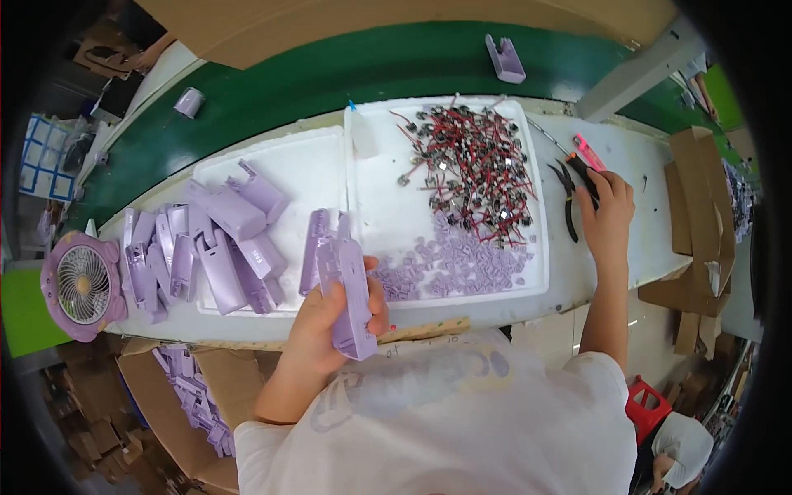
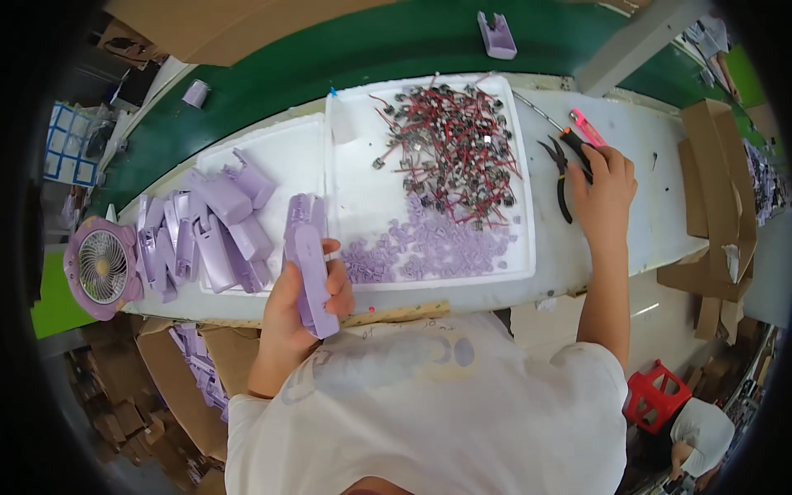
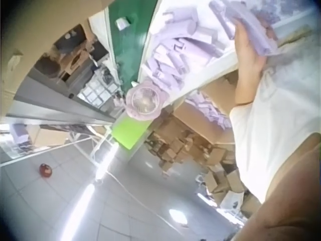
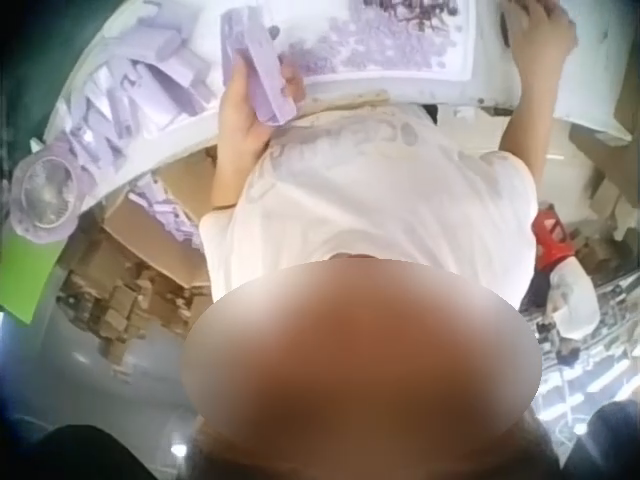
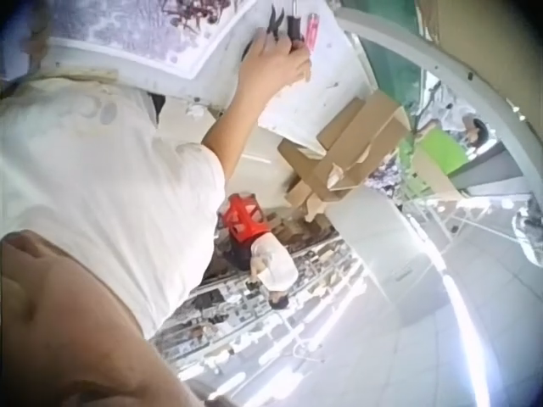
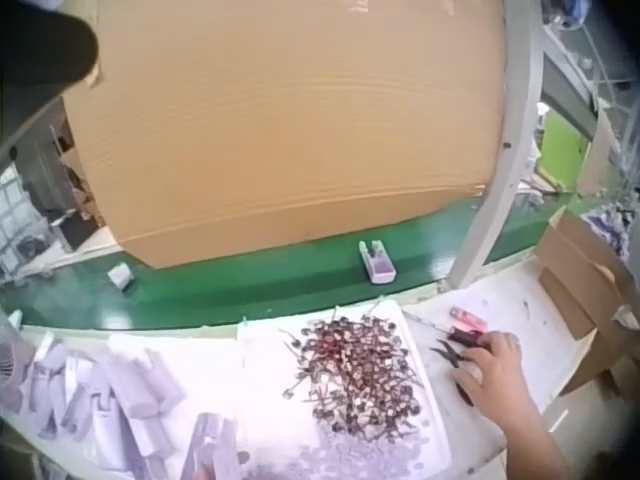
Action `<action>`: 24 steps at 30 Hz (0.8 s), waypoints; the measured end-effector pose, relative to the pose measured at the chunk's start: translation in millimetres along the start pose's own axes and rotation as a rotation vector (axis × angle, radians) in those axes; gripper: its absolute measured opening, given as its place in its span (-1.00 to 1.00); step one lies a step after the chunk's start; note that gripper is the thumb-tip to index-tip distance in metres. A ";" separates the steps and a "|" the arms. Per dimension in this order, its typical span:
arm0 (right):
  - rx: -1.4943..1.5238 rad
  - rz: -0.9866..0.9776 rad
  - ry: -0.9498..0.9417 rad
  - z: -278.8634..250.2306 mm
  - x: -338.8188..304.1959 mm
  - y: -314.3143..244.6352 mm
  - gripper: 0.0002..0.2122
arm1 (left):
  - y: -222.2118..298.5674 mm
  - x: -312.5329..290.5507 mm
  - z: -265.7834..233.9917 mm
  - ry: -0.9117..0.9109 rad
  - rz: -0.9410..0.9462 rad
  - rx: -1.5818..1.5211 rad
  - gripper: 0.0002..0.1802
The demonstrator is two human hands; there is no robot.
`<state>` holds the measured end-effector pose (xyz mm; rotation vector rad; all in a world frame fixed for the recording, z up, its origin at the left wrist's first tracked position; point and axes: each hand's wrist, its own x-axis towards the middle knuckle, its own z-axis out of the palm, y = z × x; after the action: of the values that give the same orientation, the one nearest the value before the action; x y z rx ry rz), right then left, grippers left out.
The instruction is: The person assembles small purple plastic fan housings by applying glue from a bottle and securing internal wires and small fans with screws using a screwdriver and pliers.
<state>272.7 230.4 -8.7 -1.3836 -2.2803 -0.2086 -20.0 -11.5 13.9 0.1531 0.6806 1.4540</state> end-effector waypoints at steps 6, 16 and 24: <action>-0.076 0.026 -0.137 6.4 16.6 19.3 -0.75 | 7.2 -7.3 -8.5 -0.203 -0.028 -0.116 -0.54; 1.050 -0.401 -0.539 -61.0 -15.8 -92.1 -0.69 | 14.4 -12.5 -9.3 -0.184 0.072 -0.040 -0.53; 1.172 -0.437 -0.676 -61.1 -9.4 -120.7 -0.58 | 17.2 -14.5 -9.1 -0.091 0.135 0.161 -0.56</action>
<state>190.1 142.7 53.8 -0.3239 -2.3876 1.4138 -38.9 -25.5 19.9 0.3938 0.7238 1.5108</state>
